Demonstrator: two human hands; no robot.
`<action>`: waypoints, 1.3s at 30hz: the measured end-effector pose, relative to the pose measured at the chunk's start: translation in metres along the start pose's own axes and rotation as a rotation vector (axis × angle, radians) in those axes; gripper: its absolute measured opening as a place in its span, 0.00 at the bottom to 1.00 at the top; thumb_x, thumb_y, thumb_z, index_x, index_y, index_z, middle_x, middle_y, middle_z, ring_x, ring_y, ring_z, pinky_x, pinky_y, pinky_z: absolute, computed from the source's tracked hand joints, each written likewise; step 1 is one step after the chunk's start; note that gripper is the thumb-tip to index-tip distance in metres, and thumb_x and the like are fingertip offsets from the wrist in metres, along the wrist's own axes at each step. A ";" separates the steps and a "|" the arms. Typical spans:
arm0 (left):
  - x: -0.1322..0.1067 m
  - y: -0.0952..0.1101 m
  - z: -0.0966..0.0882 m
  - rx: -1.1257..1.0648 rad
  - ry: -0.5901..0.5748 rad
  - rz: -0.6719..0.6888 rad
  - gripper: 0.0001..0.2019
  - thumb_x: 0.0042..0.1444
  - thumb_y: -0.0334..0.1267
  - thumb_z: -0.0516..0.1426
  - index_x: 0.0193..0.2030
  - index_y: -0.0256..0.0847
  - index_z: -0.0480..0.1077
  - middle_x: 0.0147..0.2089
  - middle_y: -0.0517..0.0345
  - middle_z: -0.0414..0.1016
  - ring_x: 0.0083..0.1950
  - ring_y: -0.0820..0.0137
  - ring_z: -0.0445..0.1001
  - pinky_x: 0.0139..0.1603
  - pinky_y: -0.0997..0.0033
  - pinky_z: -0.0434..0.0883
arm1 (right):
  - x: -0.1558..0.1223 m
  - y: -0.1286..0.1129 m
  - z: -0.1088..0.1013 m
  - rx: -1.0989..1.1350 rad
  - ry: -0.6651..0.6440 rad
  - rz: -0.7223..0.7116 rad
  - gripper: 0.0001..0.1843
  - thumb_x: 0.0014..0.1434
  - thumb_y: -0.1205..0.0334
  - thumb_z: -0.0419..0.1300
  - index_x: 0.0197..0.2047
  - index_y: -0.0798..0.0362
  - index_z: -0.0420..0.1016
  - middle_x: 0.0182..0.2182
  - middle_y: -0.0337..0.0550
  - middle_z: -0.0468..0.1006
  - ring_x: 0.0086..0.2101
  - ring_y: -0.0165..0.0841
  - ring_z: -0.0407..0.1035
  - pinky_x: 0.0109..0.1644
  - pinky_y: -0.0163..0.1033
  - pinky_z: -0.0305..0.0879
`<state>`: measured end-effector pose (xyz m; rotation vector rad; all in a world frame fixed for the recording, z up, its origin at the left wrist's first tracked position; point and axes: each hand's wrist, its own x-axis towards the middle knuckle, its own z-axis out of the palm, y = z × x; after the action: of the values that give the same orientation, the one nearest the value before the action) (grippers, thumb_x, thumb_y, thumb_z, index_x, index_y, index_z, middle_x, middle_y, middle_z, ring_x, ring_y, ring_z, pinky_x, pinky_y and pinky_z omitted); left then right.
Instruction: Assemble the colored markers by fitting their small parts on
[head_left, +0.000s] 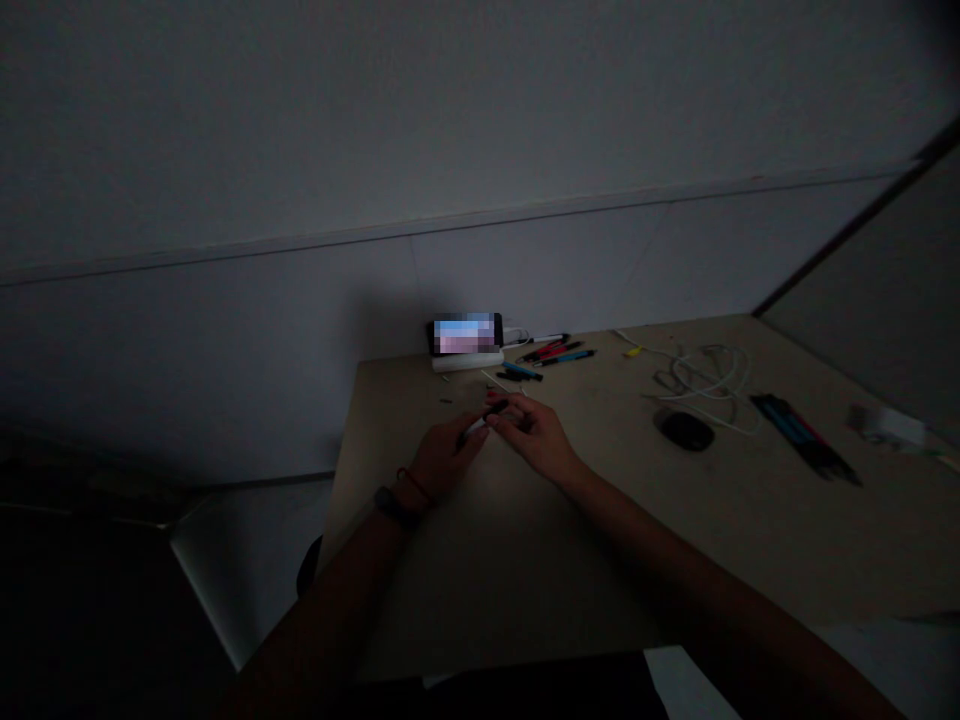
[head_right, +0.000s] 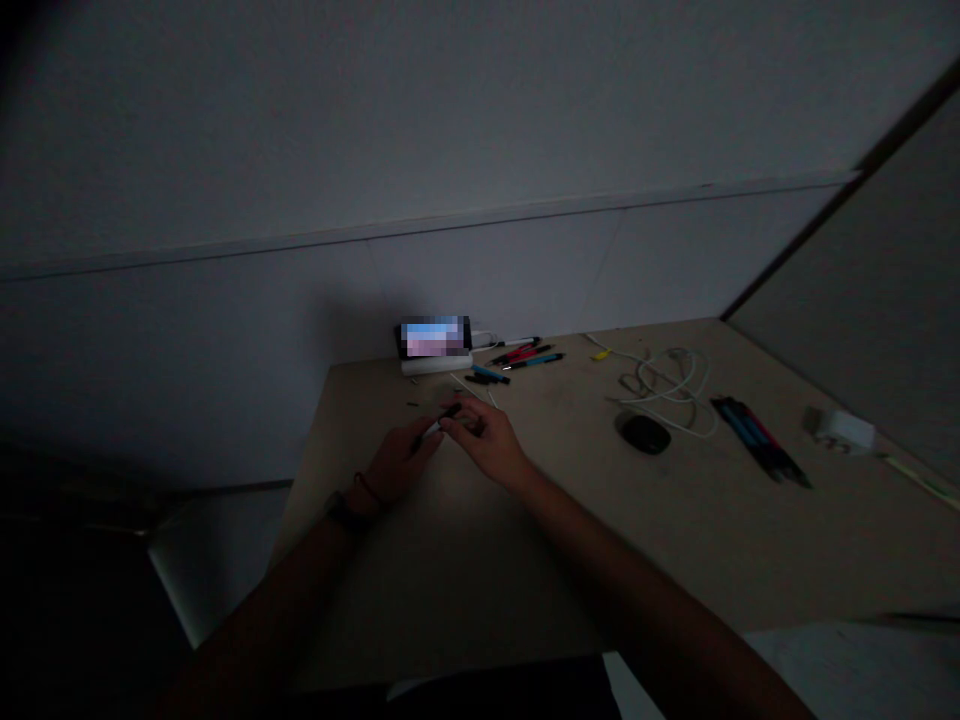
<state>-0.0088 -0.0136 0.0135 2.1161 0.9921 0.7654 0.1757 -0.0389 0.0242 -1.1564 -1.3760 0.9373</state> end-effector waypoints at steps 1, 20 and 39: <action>0.000 0.000 0.000 -0.005 0.005 -0.002 0.20 0.72 0.49 0.49 0.56 0.41 0.76 0.42 0.52 0.83 0.39 0.65 0.79 0.41 0.68 0.72 | 0.000 0.000 -0.001 -0.022 -0.002 0.003 0.18 0.56 0.45 0.68 0.42 0.50 0.80 0.34 0.43 0.82 0.32 0.36 0.74 0.32 0.38 0.69; -0.002 -0.001 0.000 0.025 -0.029 0.022 0.21 0.72 0.50 0.47 0.45 0.40 0.76 0.37 0.55 0.81 0.35 0.68 0.76 0.38 0.69 0.68 | 0.000 0.001 0.000 -0.096 0.075 -0.009 0.22 0.55 0.39 0.67 0.31 0.52 0.76 0.35 0.47 0.82 0.27 0.32 0.72 0.27 0.36 0.66; -0.001 0.002 0.001 -0.010 -0.008 0.044 0.20 0.72 0.50 0.48 0.47 0.40 0.77 0.40 0.54 0.82 0.39 0.66 0.79 0.42 0.69 0.71 | 0.002 0.004 -0.002 -0.073 0.082 -0.008 0.21 0.53 0.42 0.70 0.34 0.53 0.81 0.21 0.39 0.77 0.20 0.28 0.63 0.24 0.34 0.56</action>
<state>-0.0078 -0.0161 0.0144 2.1371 0.9386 0.7804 0.1784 -0.0366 0.0211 -1.2300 -1.3569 0.8317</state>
